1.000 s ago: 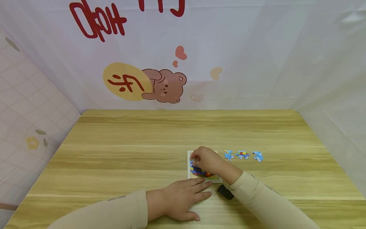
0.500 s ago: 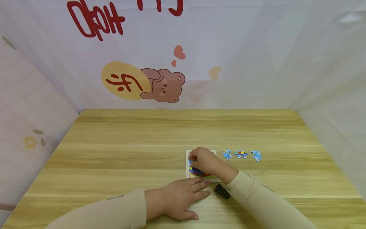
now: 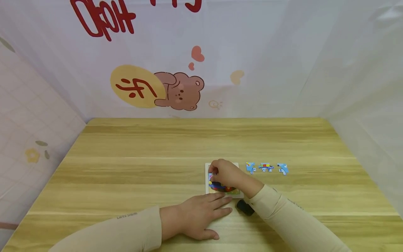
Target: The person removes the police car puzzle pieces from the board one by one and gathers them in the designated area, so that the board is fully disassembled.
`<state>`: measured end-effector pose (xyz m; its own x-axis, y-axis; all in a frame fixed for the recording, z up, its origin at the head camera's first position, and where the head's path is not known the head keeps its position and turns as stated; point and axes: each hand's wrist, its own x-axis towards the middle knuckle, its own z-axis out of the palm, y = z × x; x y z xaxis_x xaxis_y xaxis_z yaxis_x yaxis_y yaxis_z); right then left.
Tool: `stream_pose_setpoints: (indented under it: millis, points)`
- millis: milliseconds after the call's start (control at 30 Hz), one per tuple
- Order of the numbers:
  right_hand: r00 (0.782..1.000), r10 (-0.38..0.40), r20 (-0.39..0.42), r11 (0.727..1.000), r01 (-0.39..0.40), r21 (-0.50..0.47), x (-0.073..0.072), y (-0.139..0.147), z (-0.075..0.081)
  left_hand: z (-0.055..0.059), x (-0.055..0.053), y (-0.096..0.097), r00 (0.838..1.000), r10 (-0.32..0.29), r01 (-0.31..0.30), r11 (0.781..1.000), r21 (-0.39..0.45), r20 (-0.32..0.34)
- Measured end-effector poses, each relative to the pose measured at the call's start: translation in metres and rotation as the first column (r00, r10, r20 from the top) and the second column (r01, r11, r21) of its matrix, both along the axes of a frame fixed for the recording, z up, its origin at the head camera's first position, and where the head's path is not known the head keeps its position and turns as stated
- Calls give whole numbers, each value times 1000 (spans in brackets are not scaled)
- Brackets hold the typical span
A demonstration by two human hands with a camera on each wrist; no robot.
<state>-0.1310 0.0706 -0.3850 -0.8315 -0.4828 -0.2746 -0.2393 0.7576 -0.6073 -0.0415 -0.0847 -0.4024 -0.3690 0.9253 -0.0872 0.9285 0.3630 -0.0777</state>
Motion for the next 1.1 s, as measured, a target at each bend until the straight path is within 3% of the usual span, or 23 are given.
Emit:
stream_pose_setpoints:
  millis: [700, 1100]
  points:
    - [996, 82, 36, 992, -79, -94, 0, 9, 0, -1, 0, 1, 1000, 2, -2, 1000, -4, 11]
    - [998, 62, 31, 997, -60, -45, 1, 5, 3, -2, -1, 1, 1000, 9, -9, 1000, -2, 11]
